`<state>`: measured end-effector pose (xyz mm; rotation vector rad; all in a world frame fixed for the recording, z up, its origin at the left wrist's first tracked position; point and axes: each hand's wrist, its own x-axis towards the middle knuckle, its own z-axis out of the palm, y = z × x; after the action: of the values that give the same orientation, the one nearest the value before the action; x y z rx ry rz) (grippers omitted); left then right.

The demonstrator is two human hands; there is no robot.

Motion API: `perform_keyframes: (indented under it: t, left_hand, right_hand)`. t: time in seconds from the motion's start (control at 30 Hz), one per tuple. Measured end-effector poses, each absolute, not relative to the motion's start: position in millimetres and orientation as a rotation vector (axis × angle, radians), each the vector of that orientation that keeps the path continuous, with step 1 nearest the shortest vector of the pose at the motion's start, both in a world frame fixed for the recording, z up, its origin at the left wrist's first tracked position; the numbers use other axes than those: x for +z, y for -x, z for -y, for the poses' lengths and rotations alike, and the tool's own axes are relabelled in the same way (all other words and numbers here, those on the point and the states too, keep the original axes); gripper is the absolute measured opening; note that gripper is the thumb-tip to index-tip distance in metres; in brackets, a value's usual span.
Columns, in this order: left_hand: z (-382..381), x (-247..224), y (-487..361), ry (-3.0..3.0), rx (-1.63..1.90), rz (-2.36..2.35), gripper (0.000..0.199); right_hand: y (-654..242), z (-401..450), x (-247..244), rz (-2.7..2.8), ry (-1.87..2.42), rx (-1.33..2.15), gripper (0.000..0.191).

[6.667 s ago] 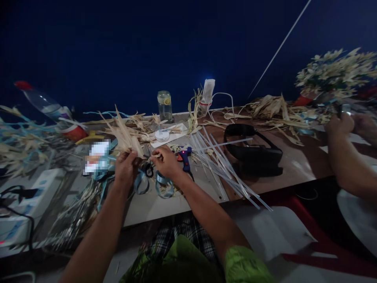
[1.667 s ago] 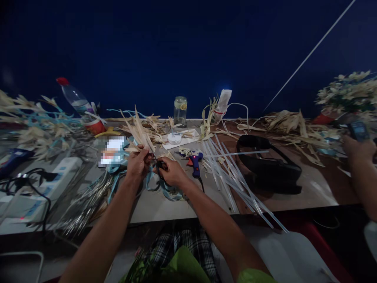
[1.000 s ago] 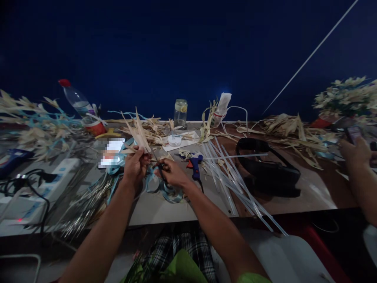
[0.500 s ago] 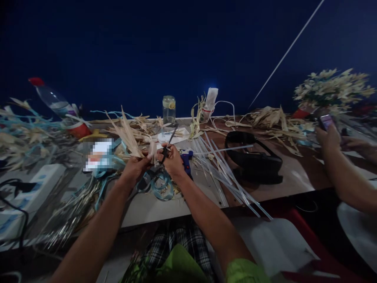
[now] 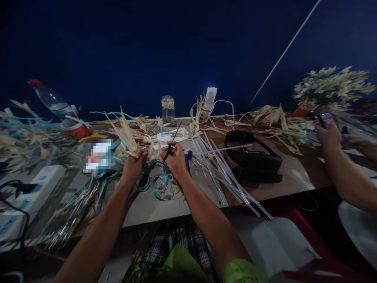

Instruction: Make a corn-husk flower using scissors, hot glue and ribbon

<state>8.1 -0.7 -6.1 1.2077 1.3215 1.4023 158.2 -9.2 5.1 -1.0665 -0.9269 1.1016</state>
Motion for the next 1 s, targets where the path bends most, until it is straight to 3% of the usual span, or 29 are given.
perform_keyframes:
  t: [0.27,0.5,0.73,1.0]
  left_hand:
    - [8.1,2.1,-12.3,-1.263,1.366,-1.229,0.009]
    - [7.9,-3.8,-23.2,-1.173,1.276,-1.133,0.02]
    - [10.2,0.3,-17.5,-1.085,1.271,-1.037,0.021]
    - [13.2,-0.4,-19.2,-1.478,1.24,-1.118,0.01]
  right_hand:
    - [-148.9,12.7,-2.0,1.107,1.159,0.923,0.045]
    - [-142.8,14.7,-17.6,1.233,1.156,0.805,0.043]
    - [-143.5,21.2,-5.4,1.233,1.028,0.919,0.043]
    - [-147.9,13.7,-4.0,1.14,1.081,0.94,0.044]
